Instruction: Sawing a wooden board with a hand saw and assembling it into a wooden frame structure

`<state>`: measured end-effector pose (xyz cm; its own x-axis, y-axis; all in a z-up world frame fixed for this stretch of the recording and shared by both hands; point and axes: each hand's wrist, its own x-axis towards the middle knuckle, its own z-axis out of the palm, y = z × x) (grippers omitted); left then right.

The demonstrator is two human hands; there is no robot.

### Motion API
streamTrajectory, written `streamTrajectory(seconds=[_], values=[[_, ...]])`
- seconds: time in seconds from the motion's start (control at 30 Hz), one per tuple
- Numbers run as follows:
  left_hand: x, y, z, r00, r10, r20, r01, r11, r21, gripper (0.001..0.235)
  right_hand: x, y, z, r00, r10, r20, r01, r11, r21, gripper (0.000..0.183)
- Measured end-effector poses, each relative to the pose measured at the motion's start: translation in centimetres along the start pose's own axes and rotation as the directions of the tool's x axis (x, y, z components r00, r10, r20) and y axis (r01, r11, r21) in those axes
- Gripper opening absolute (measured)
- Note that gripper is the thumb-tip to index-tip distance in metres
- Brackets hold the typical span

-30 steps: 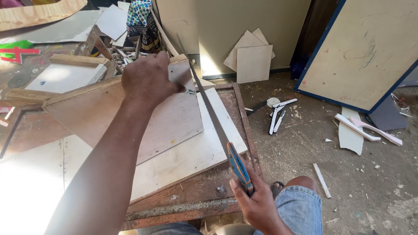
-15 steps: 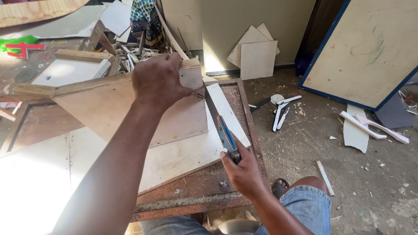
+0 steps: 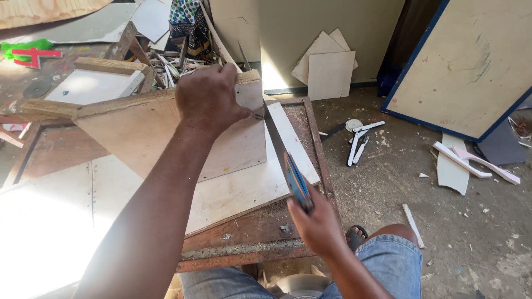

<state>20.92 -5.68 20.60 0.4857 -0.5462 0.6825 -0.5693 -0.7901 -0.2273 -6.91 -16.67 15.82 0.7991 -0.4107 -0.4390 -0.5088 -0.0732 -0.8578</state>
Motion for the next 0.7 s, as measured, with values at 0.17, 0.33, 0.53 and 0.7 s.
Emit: streamTrajectory(seconds=[0.17, 0.33, 0.53, 0.7], values=[[0.7, -0.1, -0.3, 0.999, -0.024, 0.030, 0.024, 1.000, -0.002, 0.080, 0.6, -0.4, 0.1, 0.991, -0.131, 0.014, 0.128, 0.983, 0.133, 0.061], [0.8, -0.1, 1.0, 0.991, -0.041, 0.126, 0.025, 0.992, 0.126, 0.097, -3.2, 5.6, -0.9, 0.996, -0.074, -0.053, 0.080, 0.988, 0.133, 0.044], [0.0, 0.2, -0.2, 0.998, -0.009, 0.069, 0.009, 1.000, -0.005, 0.074, 3.2, 0.6, 1.3, 0.999, 0.015, 0.050, -0.021, 0.993, 0.114, 0.008], [0.3, 0.1, 0.9, 0.999, -0.035, 0.038, 0.036, 0.998, -0.046, 0.064, 1.3, -0.9, 1.1, 0.996, -0.089, 0.013, 0.089, 0.996, 0.021, 0.065]])
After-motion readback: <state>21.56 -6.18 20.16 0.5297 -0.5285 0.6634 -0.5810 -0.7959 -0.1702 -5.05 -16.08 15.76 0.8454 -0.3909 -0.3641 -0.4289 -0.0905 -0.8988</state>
